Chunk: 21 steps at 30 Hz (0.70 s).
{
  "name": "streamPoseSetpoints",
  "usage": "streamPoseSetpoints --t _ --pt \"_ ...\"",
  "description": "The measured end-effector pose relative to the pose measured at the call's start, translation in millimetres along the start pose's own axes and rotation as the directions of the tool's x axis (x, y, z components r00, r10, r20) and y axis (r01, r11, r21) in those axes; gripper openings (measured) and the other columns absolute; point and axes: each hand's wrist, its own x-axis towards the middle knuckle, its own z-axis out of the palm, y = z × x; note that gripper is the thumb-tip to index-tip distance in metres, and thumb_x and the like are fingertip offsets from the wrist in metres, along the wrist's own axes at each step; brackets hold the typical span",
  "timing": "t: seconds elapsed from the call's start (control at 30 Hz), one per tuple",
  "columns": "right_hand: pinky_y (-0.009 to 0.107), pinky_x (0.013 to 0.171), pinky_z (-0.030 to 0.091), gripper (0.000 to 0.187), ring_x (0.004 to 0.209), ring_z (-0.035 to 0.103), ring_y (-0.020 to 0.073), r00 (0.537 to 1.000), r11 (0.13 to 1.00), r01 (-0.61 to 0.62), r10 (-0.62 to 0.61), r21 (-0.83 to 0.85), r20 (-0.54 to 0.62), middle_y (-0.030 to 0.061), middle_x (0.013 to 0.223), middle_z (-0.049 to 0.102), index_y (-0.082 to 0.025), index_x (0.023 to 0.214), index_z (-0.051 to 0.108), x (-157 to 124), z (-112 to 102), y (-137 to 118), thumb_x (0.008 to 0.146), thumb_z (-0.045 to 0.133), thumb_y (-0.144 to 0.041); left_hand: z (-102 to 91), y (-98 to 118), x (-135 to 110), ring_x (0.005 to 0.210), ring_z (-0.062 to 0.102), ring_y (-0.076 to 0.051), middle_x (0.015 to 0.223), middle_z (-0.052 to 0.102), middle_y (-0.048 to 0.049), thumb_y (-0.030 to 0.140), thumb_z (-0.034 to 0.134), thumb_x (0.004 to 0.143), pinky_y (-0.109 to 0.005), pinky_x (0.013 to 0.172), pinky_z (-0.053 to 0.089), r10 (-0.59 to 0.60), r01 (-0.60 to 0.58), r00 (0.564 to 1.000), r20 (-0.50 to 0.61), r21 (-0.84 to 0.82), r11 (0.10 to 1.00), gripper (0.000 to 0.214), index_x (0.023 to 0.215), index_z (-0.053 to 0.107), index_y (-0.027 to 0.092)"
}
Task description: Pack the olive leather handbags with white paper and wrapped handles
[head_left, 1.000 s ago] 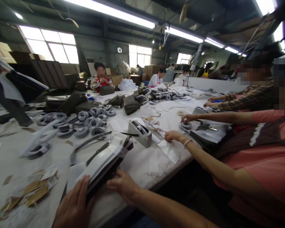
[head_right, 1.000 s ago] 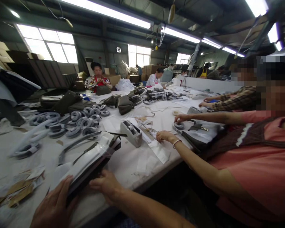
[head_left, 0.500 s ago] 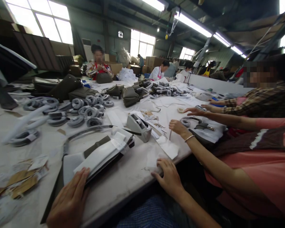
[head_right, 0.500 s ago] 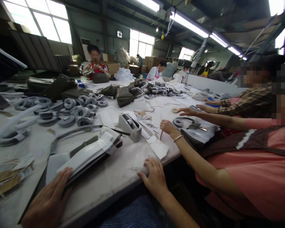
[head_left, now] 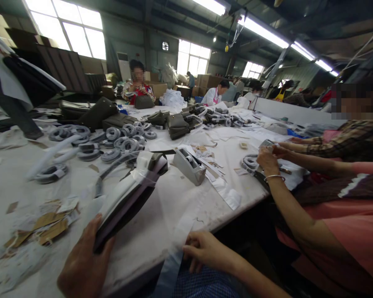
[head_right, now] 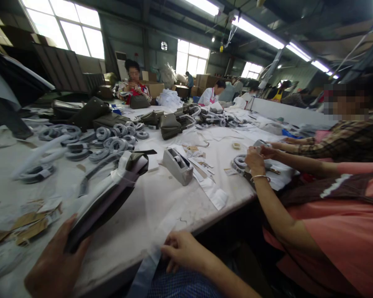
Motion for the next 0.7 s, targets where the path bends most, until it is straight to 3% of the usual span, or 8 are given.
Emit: streamPoseSetpoints --t 0.07,0.13,0.23,0.27,0.37,0.47,0.6,0.7 --pt "0.026 0.052 0.045 0.033 0.054 0.064 0.0185 0.981 0.936 0.009 -0.076 -0.352 -0.178 0.0040 0.061 0.067 -0.019 0.068 0.066 -6 -19 -4 0.086 0.062 -0.046 2.5 -4 -4 0.105 0.067 -0.031 0.140 0.059 -0.0048 0.039 0.053 0.096 -0.038 0.077 0.054 -0.001 0.001 1.000 0.024 -0.003 1.000 0.059 0.151 0.034 0.034" --pt "0.030 0.064 0.050 0.039 0.066 0.068 0.0222 0.888 0.803 -0.017 -0.262 -0.596 -0.378 0.0077 0.067 0.071 -0.019 0.068 0.068 -3 -40 -7 0.093 0.054 -0.046 4.3 -6 -6 0.105 0.066 -0.032 0.140 0.058 -0.0042 0.039 0.053 0.097 -0.038 0.075 0.054 -0.004 0.005 0.999 0.038 -0.002 1.000 0.058 0.151 0.034 0.035" --pt "0.044 0.097 0.047 0.039 0.114 0.063 0.0311 0.725 0.652 -0.049 -0.498 -0.756 -0.476 0.0177 0.119 0.070 -0.015 0.114 0.070 23 -62 -2 0.096 0.051 -0.044 4.3 -4 -7 0.107 0.066 -0.032 0.140 0.059 -0.0035 0.038 0.053 0.097 -0.039 0.077 0.054 -0.013 0.013 1.000 0.017 -0.024 1.000 0.056 0.150 0.035 0.036" --pt "0.049 0.106 0.040 0.048 0.128 0.054 0.0343 0.720 0.613 -0.067 -0.517 -0.787 -0.464 0.0213 0.135 0.060 -0.012 0.129 0.062 35 -64 3 0.094 0.054 -0.044 3.6 -4 -6 0.108 0.066 -0.031 0.140 0.058 -0.0032 0.038 0.053 0.097 -0.039 0.079 0.054 -0.020 0.020 1.000 0.006 -0.039 0.999 0.056 0.150 0.035 0.036" --pt "0.058 0.116 0.024 0.073 0.146 0.027 0.0400 0.804 0.510 -0.066 -0.482 -0.858 -0.348 0.0240 0.155 0.034 -0.007 0.147 0.044 74 -52 13 0.090 0.062 -0.048 0.2 -2 -1 0.111 0.065 -0.030 0.140 0.058 -0.0034 0.038 0.055 0.097 -0.041 0.085 0.054 -0.054 0.052 0.998 -0.030 -0.086 0.995 0.057 0.150 0.035 0.036" --pt "0.054 0.120 0.016 0.077 0.150 0.017 0.0355 0.840 0.416 0.166 -0.534 -0.894 -0.092 0.0176 0.160 0.025 -0.014 0.152 0.037 110 -24 2 0.091 0.058 -0.057 -3.1 -3 2 0.115 0.063 -0.030 0.140 0.059 -0.0051 0.039 0.057 0.096 -0.042 0.092 0.052 -0.077 0.068 0.994 -0.075 -0.121 0.990 0.059 0.150 0.035 0.034" --pt "0.052 0.121 0.012 0.071 0.149 0.021 0.0320 0.756 0.320 0.497 -0.617 -0.807 0.221 0.0133 0.160 0.030 -0.019 0.151 0.038 162 14 -48 0.093 0.058 -0.055 -3.9 -7 3 0.116 0.063 -0.028 0.138 0.059 -0.0062 0.037 0.059 0.095 -0.039 0.093 0.052 -0.073 0.061 0.992 -0.101 -0.115 0.991 0.060 0.150 0.036 0.032" --pt "0.050 0.118 0.024 0.049 0.139 0.039 0.0294 0.677 0.378 0.643 -0.687 -0.666 0.264 0.0086 0.147 0.050 -0.023 0.135 0.057 196 35 -85 0.091 0.066 -0.044 -0.7 -9 1 0.115 0.064 -0.027 0.138 0.060 -0.0059 0.035 0.058 0.096 -0.037 0.092 0.052 -0.029 0.017 0.993 -0.114 -0.104 0.994 0.060 0.151 0.035 0.031"
